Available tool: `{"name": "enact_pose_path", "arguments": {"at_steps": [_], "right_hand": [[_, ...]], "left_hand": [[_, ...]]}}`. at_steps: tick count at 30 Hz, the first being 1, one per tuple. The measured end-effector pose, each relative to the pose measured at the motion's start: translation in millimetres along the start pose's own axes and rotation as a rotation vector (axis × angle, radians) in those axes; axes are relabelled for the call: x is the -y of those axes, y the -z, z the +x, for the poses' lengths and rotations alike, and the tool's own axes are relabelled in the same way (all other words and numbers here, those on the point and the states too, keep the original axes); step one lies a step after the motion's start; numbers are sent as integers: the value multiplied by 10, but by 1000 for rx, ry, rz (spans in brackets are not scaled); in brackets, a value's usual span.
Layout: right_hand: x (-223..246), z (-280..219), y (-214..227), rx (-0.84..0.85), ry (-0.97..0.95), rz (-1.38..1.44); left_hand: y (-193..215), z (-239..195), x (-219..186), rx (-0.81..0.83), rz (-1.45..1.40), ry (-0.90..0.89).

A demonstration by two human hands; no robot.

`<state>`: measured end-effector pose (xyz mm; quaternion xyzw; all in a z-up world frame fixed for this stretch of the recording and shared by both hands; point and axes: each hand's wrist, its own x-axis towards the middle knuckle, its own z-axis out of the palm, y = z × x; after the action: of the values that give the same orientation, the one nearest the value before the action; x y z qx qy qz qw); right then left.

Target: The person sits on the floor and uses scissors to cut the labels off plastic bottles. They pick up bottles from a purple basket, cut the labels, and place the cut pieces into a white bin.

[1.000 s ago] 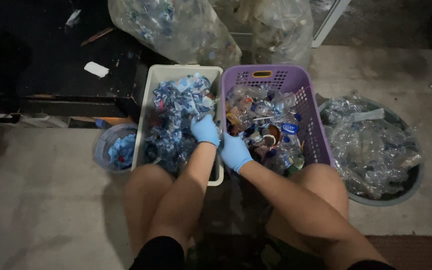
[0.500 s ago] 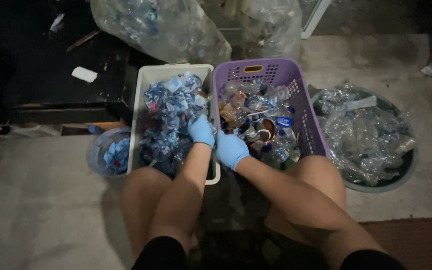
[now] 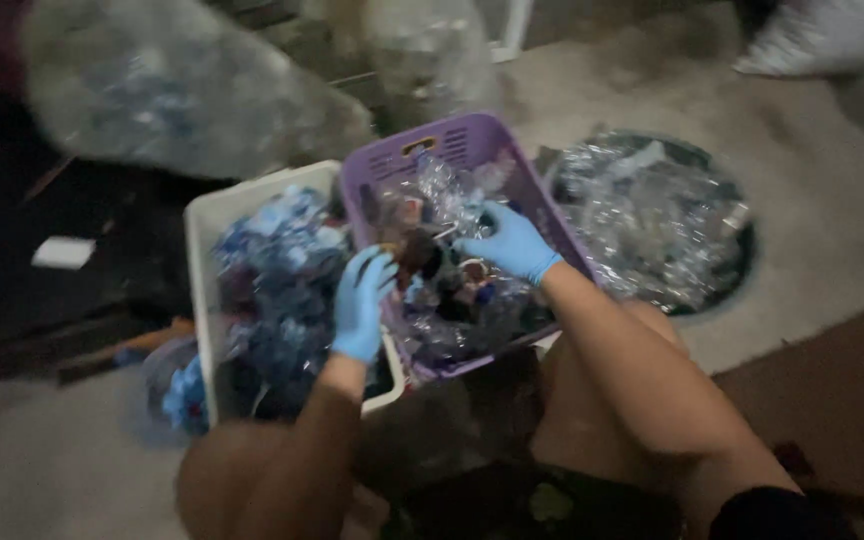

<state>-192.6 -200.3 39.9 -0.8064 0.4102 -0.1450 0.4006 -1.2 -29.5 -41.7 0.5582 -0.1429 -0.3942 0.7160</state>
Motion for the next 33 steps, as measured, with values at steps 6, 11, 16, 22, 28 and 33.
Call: {"name": "enact_pose_path", "arguments": {"at_steps": [6,11,16,22,28,33], "right_hand": [[-794,-10,759,-225,-232,-58],[-789,-182,1506,-258,-421,45],[-1547,-260,2029,-423,-514,-39],[-2427,-319,2177,-774,-759,164],[-3516,-149,2144,-868,-922,285],[-3840,81,2180,-892,-895,107]], "left_hand": [[565,253,541,94,151,13],[146,-267,-124,176,349,-64],[85,-361,-233,203,630,-76],[306,-296,-53,124,915,5],[912,132,594,482,1226,-938],[816,-41,486,431,1407,-979]]}}
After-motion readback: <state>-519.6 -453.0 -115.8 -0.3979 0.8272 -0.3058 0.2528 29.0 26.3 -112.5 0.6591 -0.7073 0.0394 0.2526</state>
